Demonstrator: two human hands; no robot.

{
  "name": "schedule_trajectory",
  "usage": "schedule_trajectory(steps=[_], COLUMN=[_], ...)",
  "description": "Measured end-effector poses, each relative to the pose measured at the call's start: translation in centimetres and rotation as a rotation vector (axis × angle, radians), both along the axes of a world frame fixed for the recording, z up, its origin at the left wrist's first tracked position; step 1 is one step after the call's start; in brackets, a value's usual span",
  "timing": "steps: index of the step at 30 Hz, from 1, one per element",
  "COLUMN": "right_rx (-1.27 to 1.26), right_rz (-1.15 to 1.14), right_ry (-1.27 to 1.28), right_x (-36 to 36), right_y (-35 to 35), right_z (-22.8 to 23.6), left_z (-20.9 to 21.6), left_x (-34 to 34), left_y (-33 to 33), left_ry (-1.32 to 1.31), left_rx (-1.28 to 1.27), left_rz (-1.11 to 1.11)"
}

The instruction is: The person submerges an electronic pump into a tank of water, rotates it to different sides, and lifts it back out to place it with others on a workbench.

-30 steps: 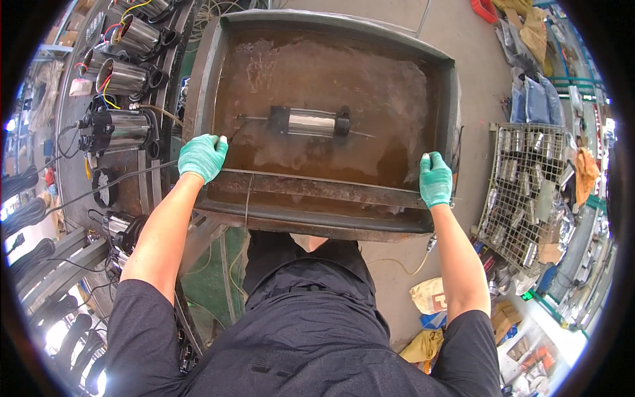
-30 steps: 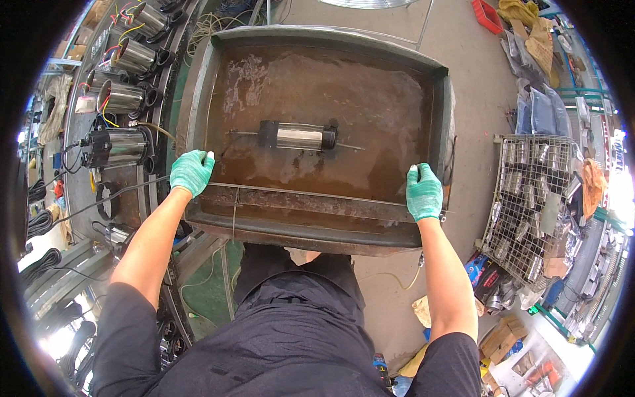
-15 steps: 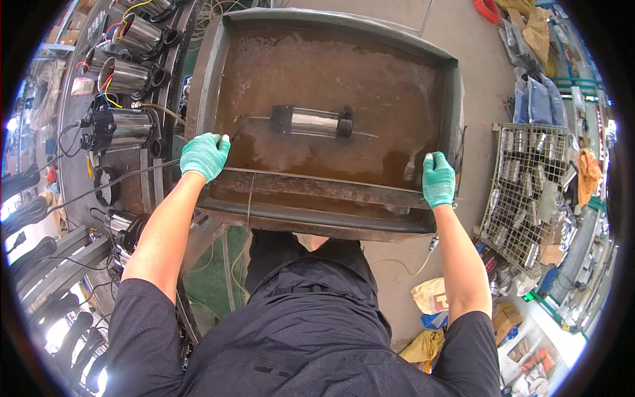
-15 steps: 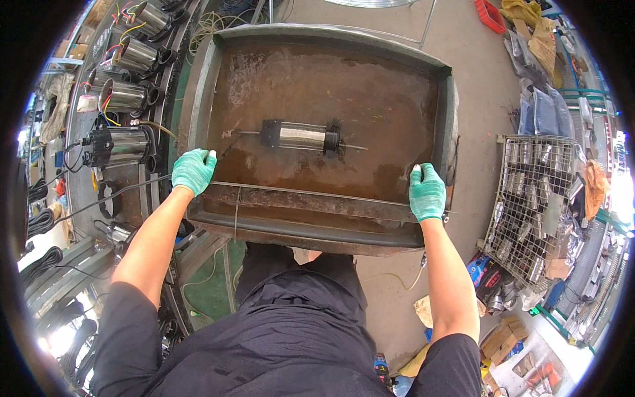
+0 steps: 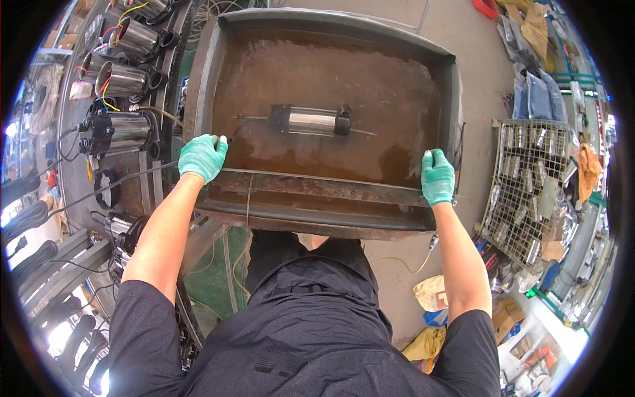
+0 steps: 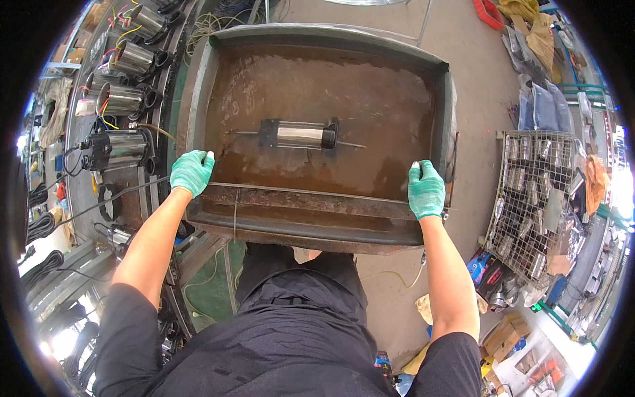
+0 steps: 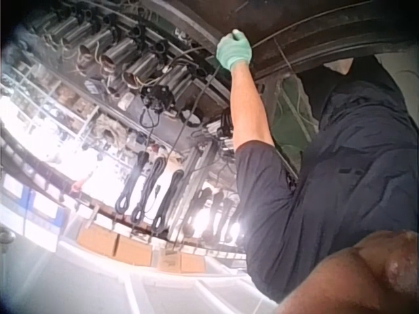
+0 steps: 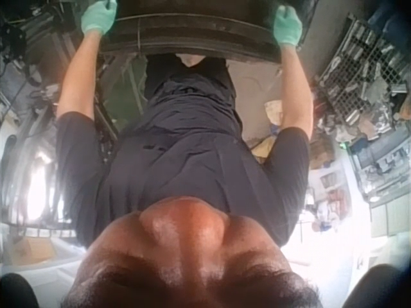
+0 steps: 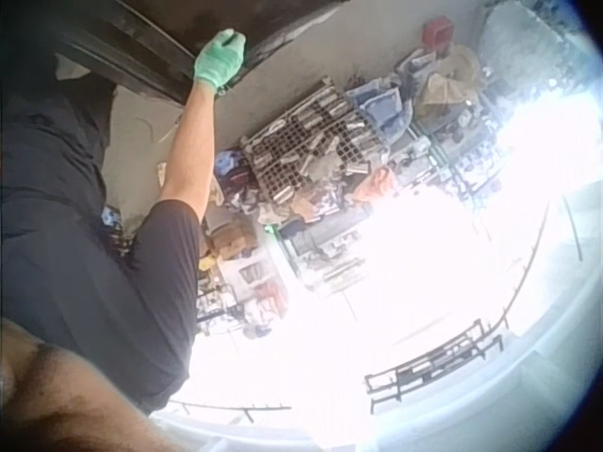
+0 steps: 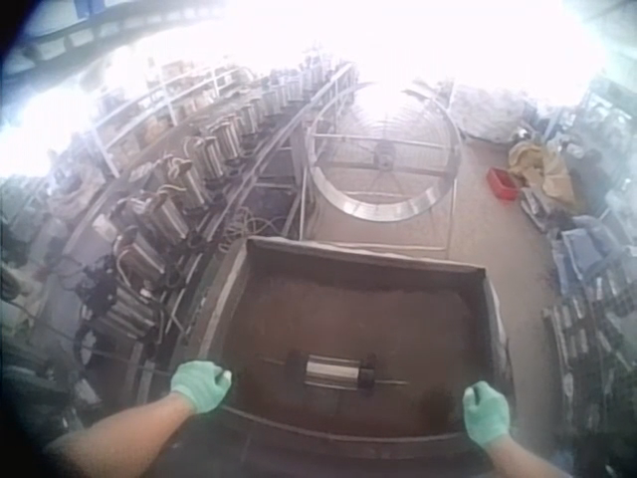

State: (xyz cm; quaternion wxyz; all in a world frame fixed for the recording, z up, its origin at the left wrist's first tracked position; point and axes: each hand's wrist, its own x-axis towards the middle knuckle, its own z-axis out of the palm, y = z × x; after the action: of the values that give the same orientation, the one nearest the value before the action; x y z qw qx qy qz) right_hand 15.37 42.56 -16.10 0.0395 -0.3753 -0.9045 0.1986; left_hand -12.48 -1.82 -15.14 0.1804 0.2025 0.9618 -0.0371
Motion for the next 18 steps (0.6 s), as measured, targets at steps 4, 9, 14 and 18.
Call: schedule_trajectory(steps=[4, 9, 14, 18], right_rx=[-0.001, 0.011, -0.003, 0.011], right_rz=[-0.009, -0.003, -0.005, 0.004], right_ry=[-0.003, 0.007, 0.016, 0.035], right_x=[0.12, 0.13, 0.1, 0.12], right_y=[0.07, 0.02, -0.01, 0.02], right_z=[-0.21, -0.22, -0.14, -0.2], left_z=[0.05, 0.19, 0.01, 0.02], left_x=[0.1, 0.11, -0.02, -0.02], left_y=[0.07, 0.09, 0.0, 0.07], left_ry=[0.007, -0.006, -0.007, -0.013], left_rx=[0.001, -0.005, -0.007, -0.009], left_rz=[-0.003, 0.004, -0.005, 0.002])
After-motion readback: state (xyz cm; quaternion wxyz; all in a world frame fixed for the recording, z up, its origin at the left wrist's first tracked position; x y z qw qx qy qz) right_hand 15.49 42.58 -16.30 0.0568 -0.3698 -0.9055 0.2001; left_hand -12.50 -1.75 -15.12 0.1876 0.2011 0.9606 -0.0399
